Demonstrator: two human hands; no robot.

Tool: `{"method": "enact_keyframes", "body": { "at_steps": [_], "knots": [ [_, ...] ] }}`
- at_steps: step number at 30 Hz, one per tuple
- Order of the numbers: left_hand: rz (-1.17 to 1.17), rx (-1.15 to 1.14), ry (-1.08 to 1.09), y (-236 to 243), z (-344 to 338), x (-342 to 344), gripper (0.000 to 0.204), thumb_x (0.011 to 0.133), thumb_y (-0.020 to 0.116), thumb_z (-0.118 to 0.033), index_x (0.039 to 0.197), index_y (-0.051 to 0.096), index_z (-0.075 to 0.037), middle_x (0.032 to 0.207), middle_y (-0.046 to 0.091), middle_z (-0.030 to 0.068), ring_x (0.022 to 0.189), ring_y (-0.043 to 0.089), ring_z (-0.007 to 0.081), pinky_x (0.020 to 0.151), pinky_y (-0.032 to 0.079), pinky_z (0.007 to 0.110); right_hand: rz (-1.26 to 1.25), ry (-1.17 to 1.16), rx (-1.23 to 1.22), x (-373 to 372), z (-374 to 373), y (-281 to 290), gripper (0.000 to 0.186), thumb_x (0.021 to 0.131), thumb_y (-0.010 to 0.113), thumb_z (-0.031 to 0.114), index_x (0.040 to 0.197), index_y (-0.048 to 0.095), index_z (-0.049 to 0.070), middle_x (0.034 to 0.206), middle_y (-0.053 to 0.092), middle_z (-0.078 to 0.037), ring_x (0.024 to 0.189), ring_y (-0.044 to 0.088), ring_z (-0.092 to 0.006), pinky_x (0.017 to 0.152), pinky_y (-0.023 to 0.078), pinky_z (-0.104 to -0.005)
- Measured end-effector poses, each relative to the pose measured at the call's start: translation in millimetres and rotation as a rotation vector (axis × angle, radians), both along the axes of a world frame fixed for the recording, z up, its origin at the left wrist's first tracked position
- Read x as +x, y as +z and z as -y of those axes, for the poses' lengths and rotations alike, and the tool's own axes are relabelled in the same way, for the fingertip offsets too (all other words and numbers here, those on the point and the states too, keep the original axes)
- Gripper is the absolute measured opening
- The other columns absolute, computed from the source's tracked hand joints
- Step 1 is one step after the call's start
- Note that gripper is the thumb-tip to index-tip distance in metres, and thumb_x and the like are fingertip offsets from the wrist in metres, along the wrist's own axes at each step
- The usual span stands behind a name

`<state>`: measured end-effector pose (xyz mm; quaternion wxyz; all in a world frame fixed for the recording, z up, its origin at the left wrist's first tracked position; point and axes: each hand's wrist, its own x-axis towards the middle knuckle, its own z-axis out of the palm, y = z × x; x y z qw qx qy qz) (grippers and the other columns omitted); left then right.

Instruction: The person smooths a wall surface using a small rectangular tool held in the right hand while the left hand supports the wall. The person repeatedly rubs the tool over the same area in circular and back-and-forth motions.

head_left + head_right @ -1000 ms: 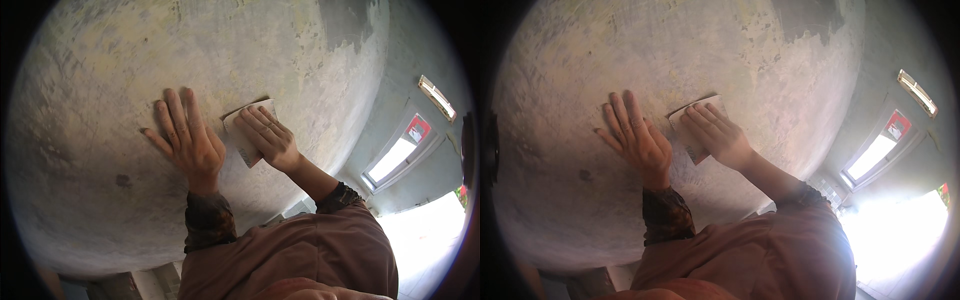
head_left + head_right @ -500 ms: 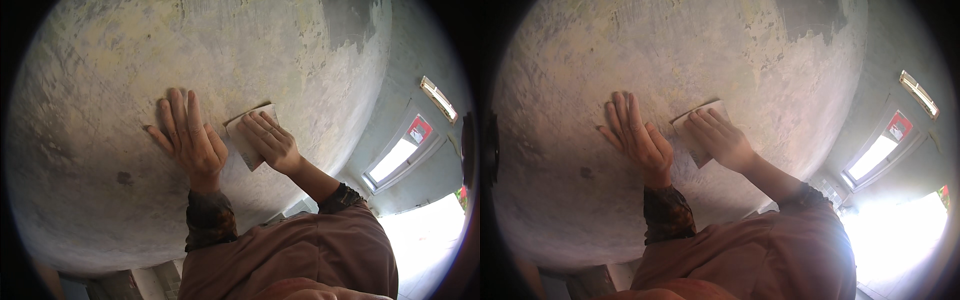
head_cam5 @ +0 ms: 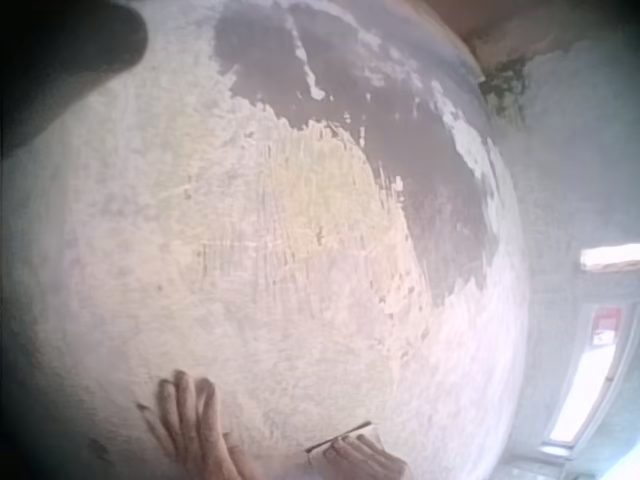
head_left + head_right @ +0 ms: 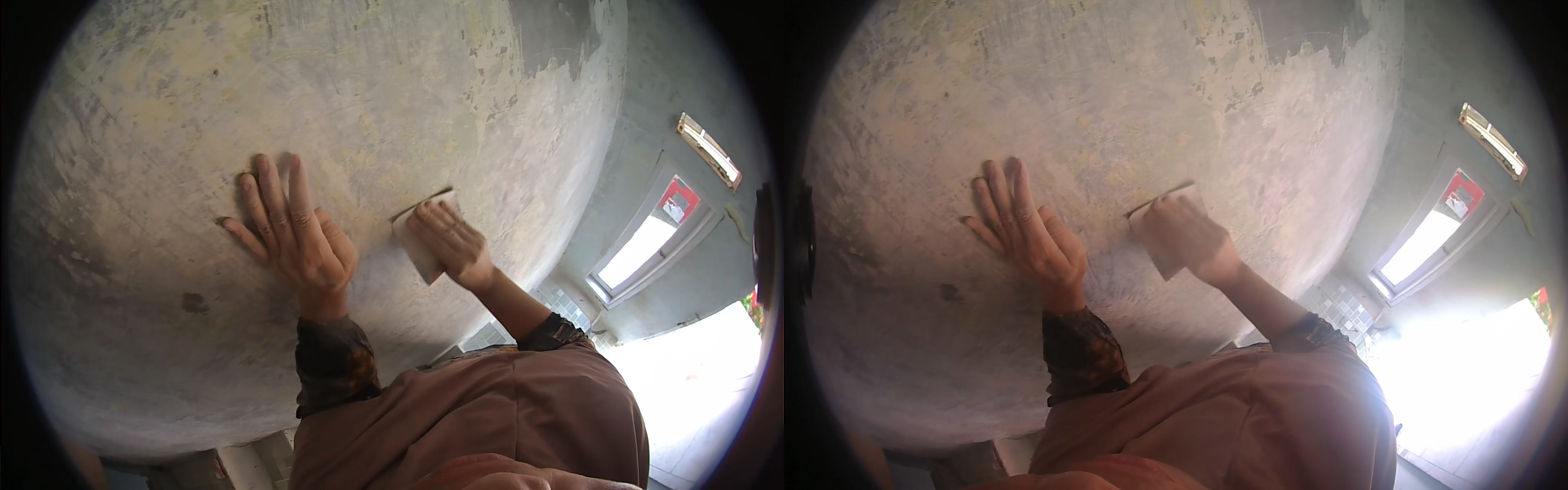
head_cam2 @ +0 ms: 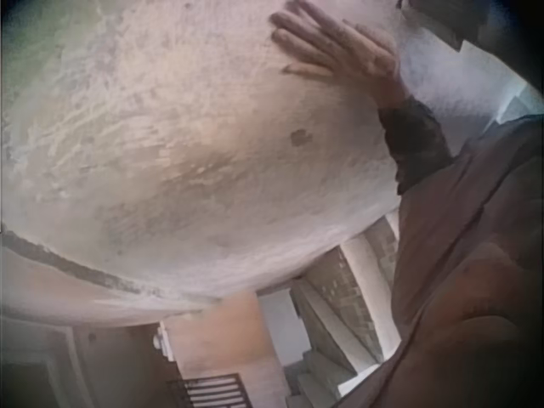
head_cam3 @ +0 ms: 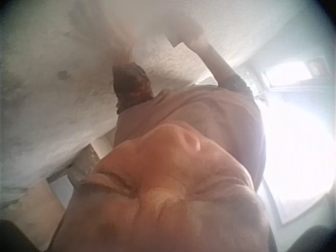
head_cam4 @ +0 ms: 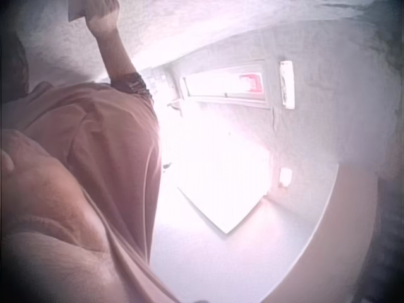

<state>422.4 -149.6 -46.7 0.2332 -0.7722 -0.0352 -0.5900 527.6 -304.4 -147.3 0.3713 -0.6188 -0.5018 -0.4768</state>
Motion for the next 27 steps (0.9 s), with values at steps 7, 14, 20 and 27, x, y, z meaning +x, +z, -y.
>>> {"method": "enact_keyframes", "body": {
  "at_steps": [7,14,20,27],
  "knots": [
    [-0.033,0.020,0.020,0.2,-0.9,-0.5,0.049,0.099,0.033,-0.014,0.144,0.049,-0.001,0.152,0.044,0.0219,0.148,0.029,0.0353,0.122,-0.004,0.052,-0.082,-0.150,0.285,42.3,-5.8,15.7,0.014,0.078,0.069,-0.003,0.090,0.064,0.000,0.083,0.062,-0.007,0.073,0.063,-0.0226,0.077,0.059,-0.0312],
    [-0.032,0.026,0.019,-1.2,-0.9,-0.6,0.050,0.095,0.037,-0.010,0.143,0.049,-0.001,0.152,0.043,0.0220,0.149,0.029,0.0362,0.122,-0.004,0.053,-0.026,-0.100,0.137,12.8,2.6,6.4,0.015,0.081,0.060,-0.007,0.094,0.061,-0.001,0.082,0.057,-0.008,0.078,0.059,-0.0183,0.081,0.057,-0.0276],
    [-0.028,0.004,0.061,2.9,3.7,-1.7,0.045,0.101,0.035,-0.018,0.140,0.055,-0.006,0.150,0.047,0.0192,0.149,0.029,0.0320,0.123,-0.003,0.052,-0.196,-0.140,0.328,58.4,1.2,4.5,0.037,0.081,0.069,0.001,0.118,0.066,-0.005,0.126,0.064,-0.020,0.117,0.064,-0.0321,0.102,0.054,-0.0392],
    [-0.064,-0.028,0.115,-2.5,3.2,-3.2,0.048,0.098,0.039,-0.015,0.143,0.052,-0.010,0.152,0.045,0.0172,0.148,0.032,0.0333,0.123,0.000,0.054,-0.207,0.032,0.124,13.7,-3.2,-36.9,0.044,0.088,0.057,0.027,0.120,0.067,-0.002,0.126,0.065,-0.021,0.120,0.062,-0.0359,0.104,0.052,-0.0447]
  ]
}}
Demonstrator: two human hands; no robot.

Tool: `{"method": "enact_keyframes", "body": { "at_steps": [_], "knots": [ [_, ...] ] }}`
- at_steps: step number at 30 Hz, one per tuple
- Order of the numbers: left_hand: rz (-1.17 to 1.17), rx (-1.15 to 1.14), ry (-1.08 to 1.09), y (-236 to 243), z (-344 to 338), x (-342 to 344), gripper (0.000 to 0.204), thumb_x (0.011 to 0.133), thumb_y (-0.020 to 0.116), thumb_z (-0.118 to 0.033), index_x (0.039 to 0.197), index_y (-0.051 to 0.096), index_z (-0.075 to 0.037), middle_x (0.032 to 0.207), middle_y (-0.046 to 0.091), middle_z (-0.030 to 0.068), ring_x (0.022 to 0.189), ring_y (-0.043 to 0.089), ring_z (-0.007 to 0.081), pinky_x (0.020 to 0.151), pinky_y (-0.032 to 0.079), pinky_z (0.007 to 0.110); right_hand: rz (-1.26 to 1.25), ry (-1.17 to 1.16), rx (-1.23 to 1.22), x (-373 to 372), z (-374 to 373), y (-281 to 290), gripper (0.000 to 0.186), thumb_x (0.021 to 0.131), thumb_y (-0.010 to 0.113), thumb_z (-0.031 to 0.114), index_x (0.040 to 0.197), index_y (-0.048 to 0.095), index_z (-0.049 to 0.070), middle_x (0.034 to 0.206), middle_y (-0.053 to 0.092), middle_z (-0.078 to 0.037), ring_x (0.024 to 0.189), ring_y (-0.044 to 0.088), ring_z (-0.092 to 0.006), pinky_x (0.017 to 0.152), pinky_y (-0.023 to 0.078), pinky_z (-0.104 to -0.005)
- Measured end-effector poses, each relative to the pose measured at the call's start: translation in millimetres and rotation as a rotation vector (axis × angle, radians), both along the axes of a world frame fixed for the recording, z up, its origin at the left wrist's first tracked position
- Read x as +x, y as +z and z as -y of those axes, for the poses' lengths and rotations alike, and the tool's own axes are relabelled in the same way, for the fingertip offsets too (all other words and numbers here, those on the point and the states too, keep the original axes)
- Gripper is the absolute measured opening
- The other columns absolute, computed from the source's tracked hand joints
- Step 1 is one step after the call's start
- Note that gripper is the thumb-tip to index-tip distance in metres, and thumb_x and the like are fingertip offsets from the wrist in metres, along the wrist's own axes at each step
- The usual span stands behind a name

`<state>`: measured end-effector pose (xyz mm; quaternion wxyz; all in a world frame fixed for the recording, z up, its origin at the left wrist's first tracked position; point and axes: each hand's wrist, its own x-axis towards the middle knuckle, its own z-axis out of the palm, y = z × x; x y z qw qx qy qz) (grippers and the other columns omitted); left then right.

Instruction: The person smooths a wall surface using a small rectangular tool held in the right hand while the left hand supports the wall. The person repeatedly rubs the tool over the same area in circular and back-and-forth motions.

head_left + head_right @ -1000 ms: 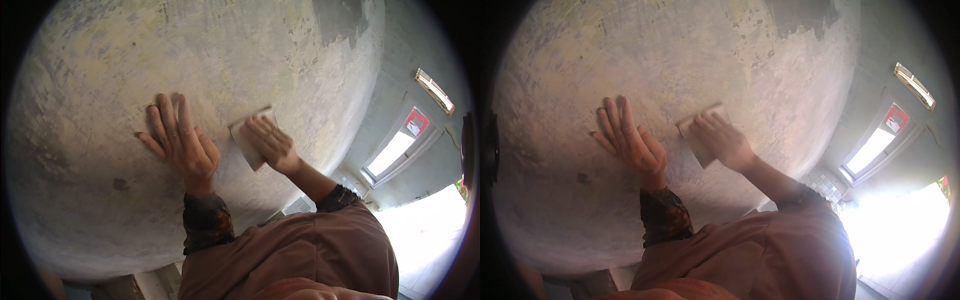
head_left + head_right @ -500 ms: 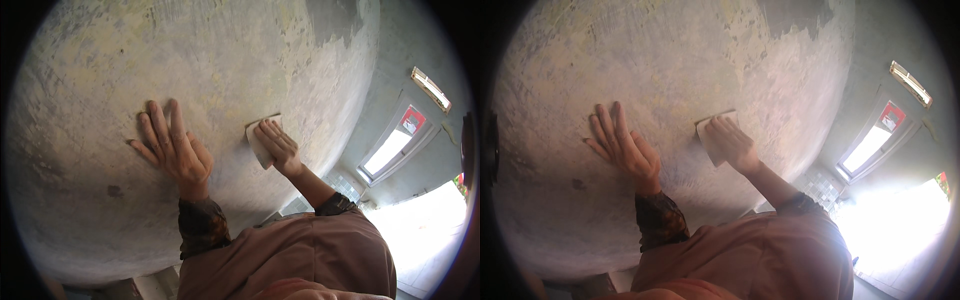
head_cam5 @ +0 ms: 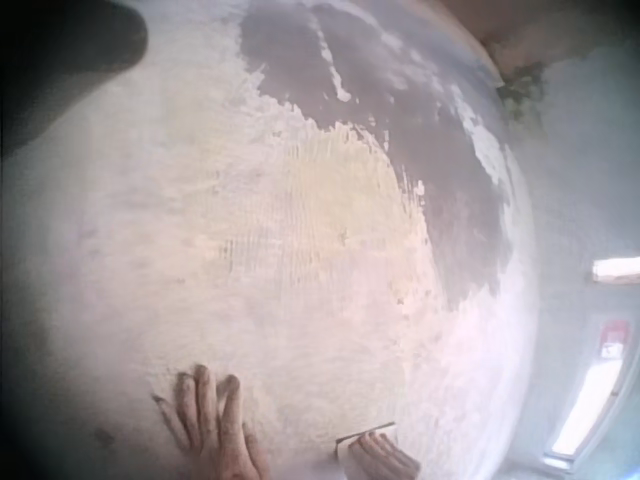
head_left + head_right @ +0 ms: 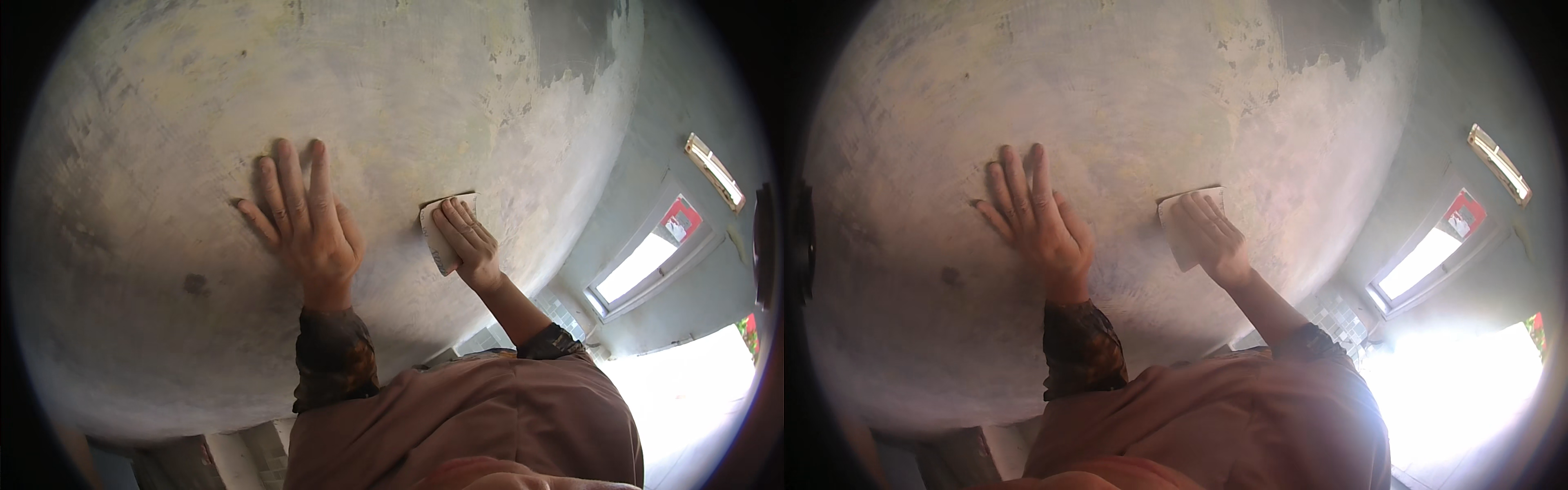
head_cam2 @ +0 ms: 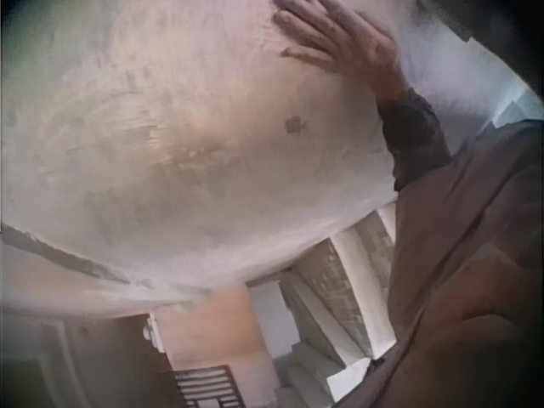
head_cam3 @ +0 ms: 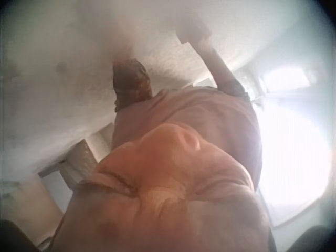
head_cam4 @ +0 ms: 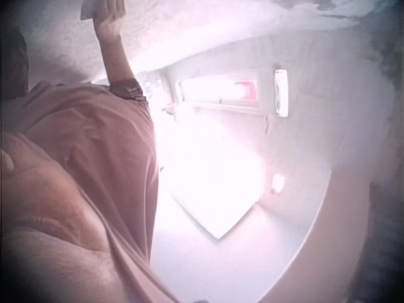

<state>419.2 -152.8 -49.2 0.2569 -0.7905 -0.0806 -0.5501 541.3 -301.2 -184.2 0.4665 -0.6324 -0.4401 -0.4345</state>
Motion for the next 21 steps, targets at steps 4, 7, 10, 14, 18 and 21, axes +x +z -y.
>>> {"method": "enact_keyframes", "body": {
  "at_steps": [4,7,10,14,18,21],
  "knots": [
    [-0.047,0.020,0.011,-12.4,-3.3,-3.2,0.048,0.099,0.040,-0.018,0.146,0.049,-0.009,0.155,0.040,0.0177,0.148,0.030,0.0353,0.121,0.001,0.056,-0.018,-0.013,0.029,6.3,-4.7,24.2,0.061,0.099,0.045,0.049,0.120,0.067,-0.004,0.128,0.063,-0.023,0.122,0.060,-0.0396,0.104,0.050,-0.0478],
    [-0.046,0.017,0.072,-32.0,-6.3,-10.3,0.046,0.099,0.040,-0.018,0.142,0.054,-0.010,0.150,0.049,0.0136,0.143,0.040,0.0311,0.122,0.004,0.057,-0.015,-0.066,-0.001,10.0,-8.8,39.5,0.063,0.099,0.043,0.049,0.121,0.066,-0.005,0.129,0.063,-0.024,0.123,0.059,-0.0397,0.103,0.050,-0.0474],
    [-0.051,0.037,0.112,-53.8,-17.1,-18.6,0.046,0.100,0.041,-0.022,0.142,0.054,-0.012,0.149,0.049,0.0135,0.142,0.041,0.0318,0.121,0.006,0.060,-0.042,0.037,-0.103,-10.3,-8.2,30.5,0.043,0.098,0.052,0.032,0.121,0.068,-0.001,0.129,0.064,-0.019,0.123,0.060,-0.0363,0.105,0.051,-0.0454],
    [-0.103,0.061,0.227,-80.5,-26.5,-40.8,0.050,0.102,0.036,-0.037,0.143,0.052,-0.012,0.150,0.043,0.0200,0.142,0.034,0.0404,0.117,0.006,0.067,0.152,0.194,-0.021,-36.5,-9.6,13.6,0.032,0.091,0.059,0.009,0.121,0.069,0.004,0.131,0.064,-0.013,0.124,0.061,-0.0307,0.106,0.051,-0.0447],
    [-0.170,0.023,0.295,-94.2,-25.3,-56.9,0.056,0.103,0.034,-0.048,0.144,0.049,-0.012,0.150,0.040,0.0243,0.142,0.030,0.0452,0.114,0.006,0.071,0.071,0.082,-0.146,-27.6,-24.2,30.1,0.039,0.086,0.063,0.011,0.124,0.067,0.002,0.133,0.063,-0.014,0.125,0.060,-0.0320,0.107,0.049,-0.0455],
    [-0.228,-0.027,0.359,-95.5,-23.0,-63.8,0.061,0.102,0.034,-0.052,0.146,0.045,-0.012,0.151,0.039,0.0245,0.144,0.027,0.0451,0.113,0.005,0.072,0.070,0.067,-0.121,-24.0,-33.3,43.1,0.042,0.084,0.065,0.011,0.125,0.067,0.001,0.133,0.063,-0.015,0.125,0.060,-0.0323,0.106,0.049,-0.0458]
  ]
}}
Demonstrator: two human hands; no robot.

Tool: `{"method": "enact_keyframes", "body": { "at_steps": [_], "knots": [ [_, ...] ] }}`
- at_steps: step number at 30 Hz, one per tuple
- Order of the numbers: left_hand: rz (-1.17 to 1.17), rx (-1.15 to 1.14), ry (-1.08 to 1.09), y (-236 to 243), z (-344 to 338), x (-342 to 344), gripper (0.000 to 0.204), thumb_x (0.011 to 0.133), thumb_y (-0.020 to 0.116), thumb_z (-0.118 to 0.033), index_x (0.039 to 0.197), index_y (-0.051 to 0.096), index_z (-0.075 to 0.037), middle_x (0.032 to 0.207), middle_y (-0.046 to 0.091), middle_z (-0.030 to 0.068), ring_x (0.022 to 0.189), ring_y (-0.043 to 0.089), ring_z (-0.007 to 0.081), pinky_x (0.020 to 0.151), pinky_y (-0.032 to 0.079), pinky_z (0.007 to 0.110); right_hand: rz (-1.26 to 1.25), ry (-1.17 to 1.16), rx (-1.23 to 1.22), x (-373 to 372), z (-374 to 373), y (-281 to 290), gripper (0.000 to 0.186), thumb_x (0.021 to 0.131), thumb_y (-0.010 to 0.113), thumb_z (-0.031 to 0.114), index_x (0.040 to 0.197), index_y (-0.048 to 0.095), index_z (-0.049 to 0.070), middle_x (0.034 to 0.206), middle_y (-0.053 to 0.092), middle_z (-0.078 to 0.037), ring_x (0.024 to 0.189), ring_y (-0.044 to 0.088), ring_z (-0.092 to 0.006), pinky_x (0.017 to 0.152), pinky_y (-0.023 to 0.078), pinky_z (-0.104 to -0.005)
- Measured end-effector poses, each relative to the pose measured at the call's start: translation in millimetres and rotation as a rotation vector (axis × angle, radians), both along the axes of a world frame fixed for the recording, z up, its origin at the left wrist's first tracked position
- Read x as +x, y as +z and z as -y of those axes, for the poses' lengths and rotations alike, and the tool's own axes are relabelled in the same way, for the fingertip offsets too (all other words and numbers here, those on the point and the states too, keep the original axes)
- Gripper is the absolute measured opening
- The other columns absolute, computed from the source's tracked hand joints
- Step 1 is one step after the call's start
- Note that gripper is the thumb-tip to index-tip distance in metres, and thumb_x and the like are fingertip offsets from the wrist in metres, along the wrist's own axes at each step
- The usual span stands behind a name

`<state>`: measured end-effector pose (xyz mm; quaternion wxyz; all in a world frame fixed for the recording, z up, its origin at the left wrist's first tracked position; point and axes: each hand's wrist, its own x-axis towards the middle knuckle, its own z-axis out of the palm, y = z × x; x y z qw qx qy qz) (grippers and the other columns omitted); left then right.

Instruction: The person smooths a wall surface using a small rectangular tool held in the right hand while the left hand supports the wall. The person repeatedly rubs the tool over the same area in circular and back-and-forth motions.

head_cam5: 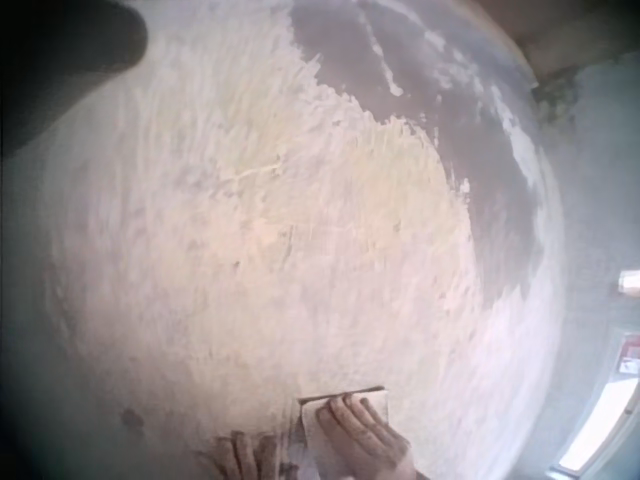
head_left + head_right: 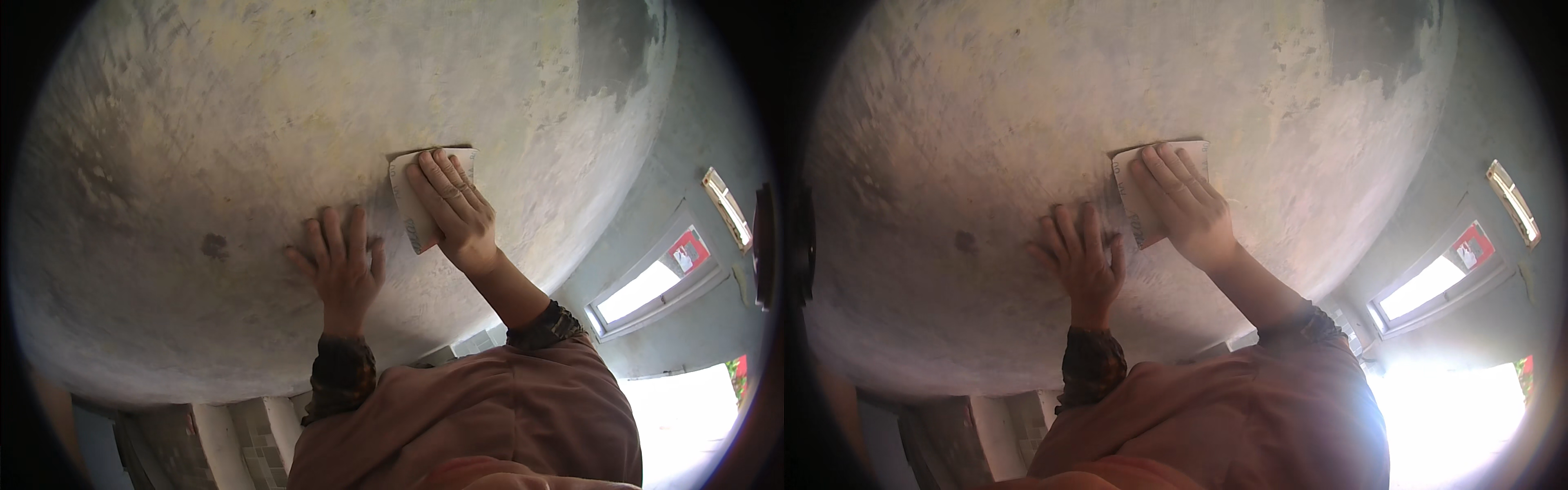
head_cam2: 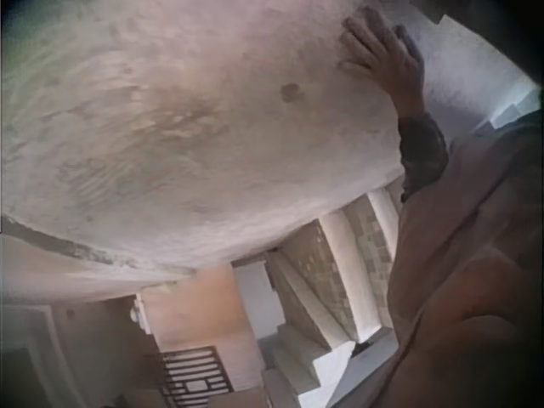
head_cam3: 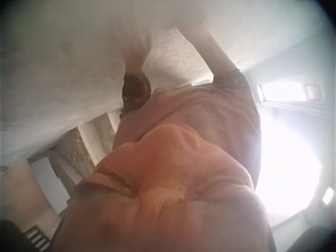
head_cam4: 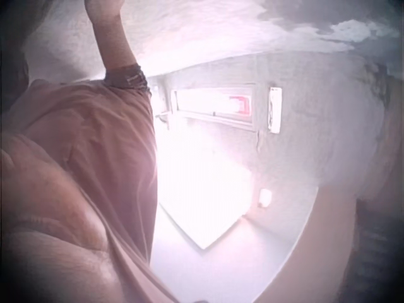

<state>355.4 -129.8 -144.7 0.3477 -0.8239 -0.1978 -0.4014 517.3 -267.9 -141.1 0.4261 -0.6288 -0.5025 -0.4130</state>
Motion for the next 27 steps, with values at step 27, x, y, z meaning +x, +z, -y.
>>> {"method": "enact_keyframes", "body": {
  "at_steps": [27],
  "knots": [
    [-0.044,-0.269,-0.010,-23.6,-22.5,-94.0,0.098,0.080,0.066,-0.068,0.145,0.037,-0.002,0.147,0.027,0.0357,0.140,0.017,0.0565,0.106,0.003,0.080,0.047,-0.009,-0.070,-62.0,-20.4,-8.7,0.039,0.085,0.065,0.009,0.123,0.067,0.000,0.131,0.064,-0.016,0.124,0.060,-0.0328,0.105,0.051,-0.0465]
  ]
}}
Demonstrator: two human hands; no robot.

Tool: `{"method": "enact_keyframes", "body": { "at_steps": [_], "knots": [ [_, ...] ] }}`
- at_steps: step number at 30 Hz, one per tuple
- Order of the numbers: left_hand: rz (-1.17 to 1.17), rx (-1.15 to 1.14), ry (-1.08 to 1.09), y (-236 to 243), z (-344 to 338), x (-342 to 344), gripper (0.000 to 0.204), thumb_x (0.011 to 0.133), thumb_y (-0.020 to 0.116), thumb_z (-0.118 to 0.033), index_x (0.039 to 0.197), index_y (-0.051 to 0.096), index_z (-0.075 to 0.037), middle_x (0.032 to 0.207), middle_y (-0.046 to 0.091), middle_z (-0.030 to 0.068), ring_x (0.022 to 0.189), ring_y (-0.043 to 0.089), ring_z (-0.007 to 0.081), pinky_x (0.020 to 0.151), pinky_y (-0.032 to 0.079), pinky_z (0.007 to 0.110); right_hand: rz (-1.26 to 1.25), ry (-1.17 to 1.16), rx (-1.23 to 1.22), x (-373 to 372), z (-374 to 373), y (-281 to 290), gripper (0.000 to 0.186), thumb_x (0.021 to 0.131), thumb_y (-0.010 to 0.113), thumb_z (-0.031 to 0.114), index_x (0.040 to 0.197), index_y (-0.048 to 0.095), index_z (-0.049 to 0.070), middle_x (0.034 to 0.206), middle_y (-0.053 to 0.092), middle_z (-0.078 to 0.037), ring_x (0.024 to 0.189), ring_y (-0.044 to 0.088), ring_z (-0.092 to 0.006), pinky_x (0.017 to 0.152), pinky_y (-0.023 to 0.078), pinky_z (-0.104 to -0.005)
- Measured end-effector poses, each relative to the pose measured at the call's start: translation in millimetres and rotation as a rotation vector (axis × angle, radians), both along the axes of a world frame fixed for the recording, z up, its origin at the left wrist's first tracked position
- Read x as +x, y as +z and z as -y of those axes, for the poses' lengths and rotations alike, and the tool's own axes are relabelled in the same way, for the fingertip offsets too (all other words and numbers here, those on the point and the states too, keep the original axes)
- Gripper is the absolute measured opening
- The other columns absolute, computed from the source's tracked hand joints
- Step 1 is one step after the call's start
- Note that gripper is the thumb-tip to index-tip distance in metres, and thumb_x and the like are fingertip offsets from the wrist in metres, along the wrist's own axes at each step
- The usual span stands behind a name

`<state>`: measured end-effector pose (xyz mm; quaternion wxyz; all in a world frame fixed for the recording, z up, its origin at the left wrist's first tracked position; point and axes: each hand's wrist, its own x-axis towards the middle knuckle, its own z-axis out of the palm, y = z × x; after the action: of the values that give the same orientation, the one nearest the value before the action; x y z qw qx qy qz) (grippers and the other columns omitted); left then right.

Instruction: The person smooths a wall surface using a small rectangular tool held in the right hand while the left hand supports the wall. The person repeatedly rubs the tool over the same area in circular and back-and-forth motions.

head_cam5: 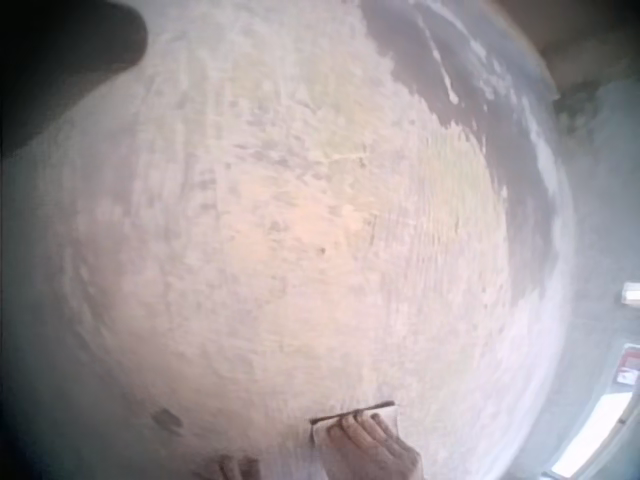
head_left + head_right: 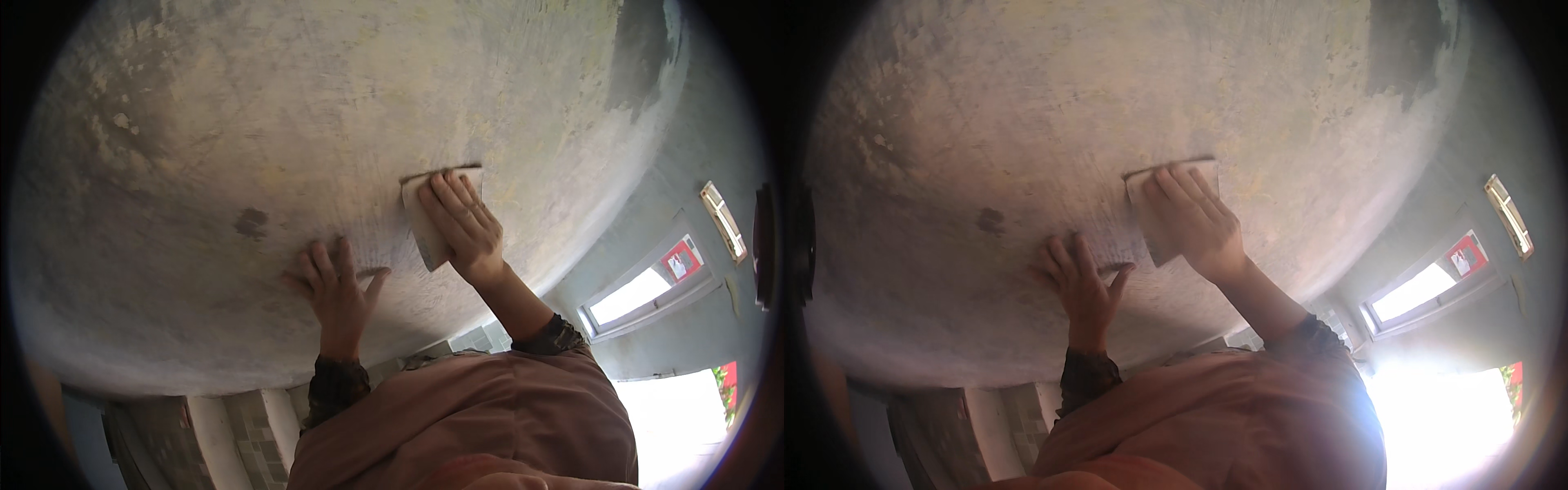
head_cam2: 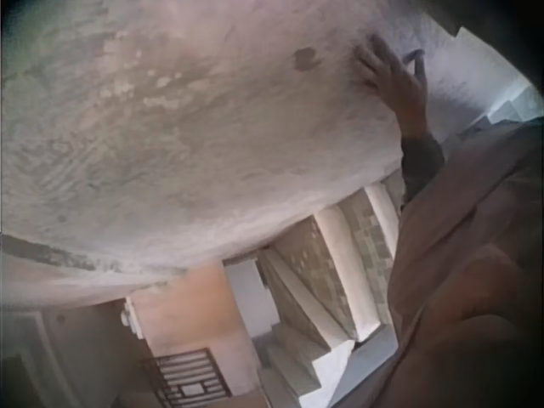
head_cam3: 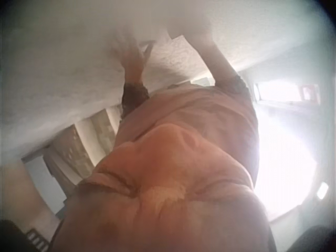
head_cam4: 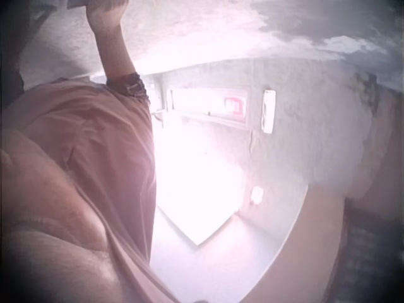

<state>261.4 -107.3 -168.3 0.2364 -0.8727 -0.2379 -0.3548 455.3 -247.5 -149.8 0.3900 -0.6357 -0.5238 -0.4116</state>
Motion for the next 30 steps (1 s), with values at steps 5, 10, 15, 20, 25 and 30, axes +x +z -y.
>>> {"method": "enact_keyframes", "body": {
  "at_steps": [5,10,15,20,25,30],
  "knots": [
    [0.021,0.006,-0.019,1.2,-3.9,-6.1,0.098,0.078,0.070,-0.067,0.145,0.037,-0.003,0.147,0.027,0.0350,0.140,0.018,0.0562,0.105,0.004,0.081,0.025,0.084,0.011,-18.2,-1.3,-1.3,0.036,0.088,0.063,0.010,0.122,0.068,0.001,0.133,0.063,-0.014,0.124,0.060,-0.0329,0.105,0.050,-0.0463],
    [0.053,-0.031,-0.038,0.9,-3.2,-10.3,0.091,0.077,0.072,-0.065,0.145,0.042,-0.011,0.147,0.032,0.0275,0.138,0.024,0.0499,0.104,0.006,0.080,0.044,0.233,0.061,-46.3,-0.1,-18.1,0.036,0.089,0.062,0.012,0.123,0.068,0.002,0.133,0.063,-0.015,0.124,0.060,-0.0336,0.106,0.050,-0.0468],
    [-0.025,0.001,-0.013,2.0,-4.2,-13.9,0.105,0.076,0.071,-0.067,0.150,0.031,-0.003,0.150,0.024,0.0345,0.140,0.018,0.0562,0.105,0.009,0.079,-0.025,0.006,0.064,-30.6,-11.2,-1.1,0.040,0.085,0.066,0.010,0.124,0.067,0.000,0.132,0.063,-0.017,0.124,0.060,-0.0351,0.105,0.049,-0.0482],
    [0.139,-0.069,-0.090,1.5,-9.8,-20.2,0.094,0.079,0.068,-0.070,0.148,0.041,-0.013,0.154,0.028,0.0249,0.142,0.023,0.0482,0.107,-0.001,0.078,-0.060,0.022,-0.032,-54.8,-8.4,-6.4,0.036,0.086,0.066,0.009,0.121,0.069,0.001,0.131,0.064,-0.016,0.123,0.061,-0.0350,0.105,0.050,-0.0466],
    [0.059,0.062,-0.031,-1.2,-12.4,-25.9,0.110,0.073,0.072,-0.069,0.151,0.030,-0.004,0.153,0.021,0.0324,0.142,0.016,0.0529,0.105,0.007,0.080,0.049,0.012,0.023,-62.4,-13.9,-4.8,0.043,0.078,0.069,0.008,0.121,0.067,0.001,0.129,0.064,-0.014,0.120,0.062,-0.0324,0.102,0.052,-0.0434],
    [0.050,0.057,-0.049,-0.6,-15.4,-26.8,0.111,0.071,0.074,-0.069,0.152,0.030,-0.006,0.154,0.019,0.0311,0.143,0.015,0.0522,0.105,0.005,0.080,-0.100,-0.032,0.085,-53.2,-23.2,11.6,0.057,0.074,0.069,0.008,0.130,0.062,0.003,0.137,0.059,-0.014,0.128,0.057,-0.0314,0.103,0.053,-0.0422]
  ]
}}
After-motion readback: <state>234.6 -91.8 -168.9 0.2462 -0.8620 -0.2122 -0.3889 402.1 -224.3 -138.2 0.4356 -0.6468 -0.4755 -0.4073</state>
